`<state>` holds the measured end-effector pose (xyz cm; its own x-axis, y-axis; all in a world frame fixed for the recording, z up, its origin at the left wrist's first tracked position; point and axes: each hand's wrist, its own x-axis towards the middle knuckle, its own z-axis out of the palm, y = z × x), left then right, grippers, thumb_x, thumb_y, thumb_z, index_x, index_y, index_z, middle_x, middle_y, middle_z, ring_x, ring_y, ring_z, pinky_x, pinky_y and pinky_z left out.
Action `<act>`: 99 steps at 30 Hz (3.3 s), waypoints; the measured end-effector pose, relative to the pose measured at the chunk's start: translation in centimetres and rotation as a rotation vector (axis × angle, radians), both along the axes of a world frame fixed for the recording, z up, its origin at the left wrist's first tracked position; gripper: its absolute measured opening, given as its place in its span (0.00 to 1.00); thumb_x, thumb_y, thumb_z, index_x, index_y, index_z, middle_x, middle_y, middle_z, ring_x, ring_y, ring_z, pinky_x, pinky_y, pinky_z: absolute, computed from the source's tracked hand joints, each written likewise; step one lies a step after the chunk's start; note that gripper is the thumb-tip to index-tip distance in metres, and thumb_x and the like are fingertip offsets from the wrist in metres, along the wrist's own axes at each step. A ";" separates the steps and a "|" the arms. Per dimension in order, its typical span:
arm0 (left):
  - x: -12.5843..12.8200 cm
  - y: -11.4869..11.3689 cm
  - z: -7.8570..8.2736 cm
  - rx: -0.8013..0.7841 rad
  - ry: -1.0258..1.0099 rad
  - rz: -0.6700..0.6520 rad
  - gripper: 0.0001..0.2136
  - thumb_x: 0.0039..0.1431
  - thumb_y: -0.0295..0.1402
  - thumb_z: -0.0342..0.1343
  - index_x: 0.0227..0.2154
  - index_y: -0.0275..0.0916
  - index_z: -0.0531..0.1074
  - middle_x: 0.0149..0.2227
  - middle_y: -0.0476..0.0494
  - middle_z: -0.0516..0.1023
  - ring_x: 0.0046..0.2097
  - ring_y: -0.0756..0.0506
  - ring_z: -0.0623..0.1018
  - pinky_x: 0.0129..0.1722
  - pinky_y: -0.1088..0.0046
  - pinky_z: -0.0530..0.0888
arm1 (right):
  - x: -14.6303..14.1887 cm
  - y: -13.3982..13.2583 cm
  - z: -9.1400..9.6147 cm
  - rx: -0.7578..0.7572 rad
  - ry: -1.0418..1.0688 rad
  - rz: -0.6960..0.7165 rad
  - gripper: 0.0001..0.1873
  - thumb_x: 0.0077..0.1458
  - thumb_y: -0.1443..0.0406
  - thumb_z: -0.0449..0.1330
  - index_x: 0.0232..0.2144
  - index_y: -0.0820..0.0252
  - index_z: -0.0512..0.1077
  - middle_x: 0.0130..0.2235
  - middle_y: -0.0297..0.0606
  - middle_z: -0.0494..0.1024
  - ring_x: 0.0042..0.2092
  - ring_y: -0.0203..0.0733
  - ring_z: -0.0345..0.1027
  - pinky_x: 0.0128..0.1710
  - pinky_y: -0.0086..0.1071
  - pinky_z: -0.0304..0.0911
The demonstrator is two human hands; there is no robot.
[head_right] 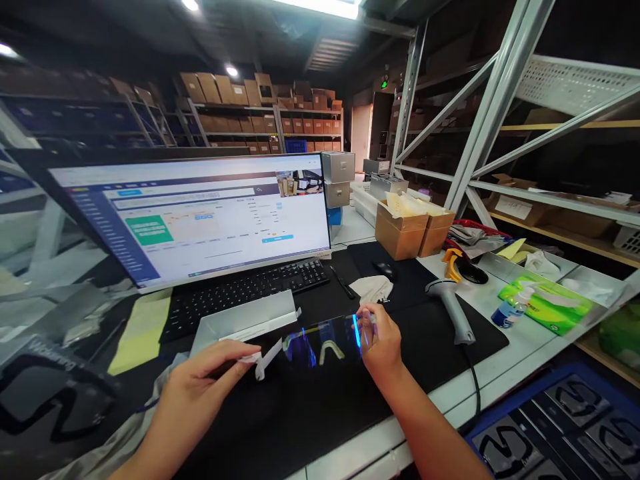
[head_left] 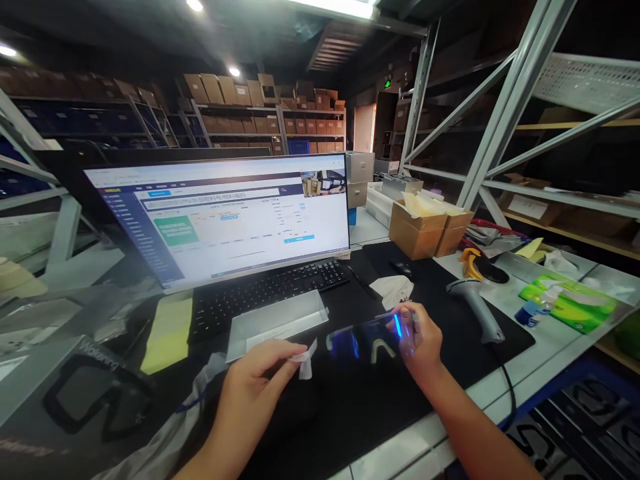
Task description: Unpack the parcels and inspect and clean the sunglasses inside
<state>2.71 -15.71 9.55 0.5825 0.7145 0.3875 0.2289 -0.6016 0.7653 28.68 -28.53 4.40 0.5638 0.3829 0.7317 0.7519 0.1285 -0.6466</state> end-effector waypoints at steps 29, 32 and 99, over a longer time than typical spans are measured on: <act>-1.9 -1.4 -0.3 -0.417 -0.232 0.121 0.13 0.47 0.38 0.67 0.30 0.38 0.71 0.32 0.45 0.82 0.29 0.48 0.80 0.30 0.73 0.78 | -1.6 -0.8 3.7 0.049 0.506 0.193 0.18 0.57 0.50 0.64 0.32 0.59 0.74 0.20 0.33 0.75 0.17 0.40 0.70 0.15 0.29 0.68; -2.0 -1.8 -0.8 -0.360 -0.231 0.071 0.09 0.53 0.37 0.65 0.33 0.40 0.73 0.36 0.46 0.83 0.33 0.48 0.80 0.34 0.74 0.78 | -2.2 -0.7 4.7 0.107 0.798 0.439 0.20 0.47 0.51 0.73 0.31 0.60 0.74 0.23 0.32 0.76 0.15 0.35 0.68 0.11 0.25 0.63; -6.3 3.4 4.5 -0.420 -0.696 0.047 0.17 0.47 0.33 0.72 0.39 0.36 0.76 0.57 0.36 0.73 0.46 0.40 0.83 0.47 0.65 0.78 | -5.0 5.7 11.5 -0.464 0.164 1.024 0.16 0.66 0.53 0.58 0.34 0.58 0.74 0.28 0.35 0.77 0.26 0.37 0.74 0.25 0.27 0.72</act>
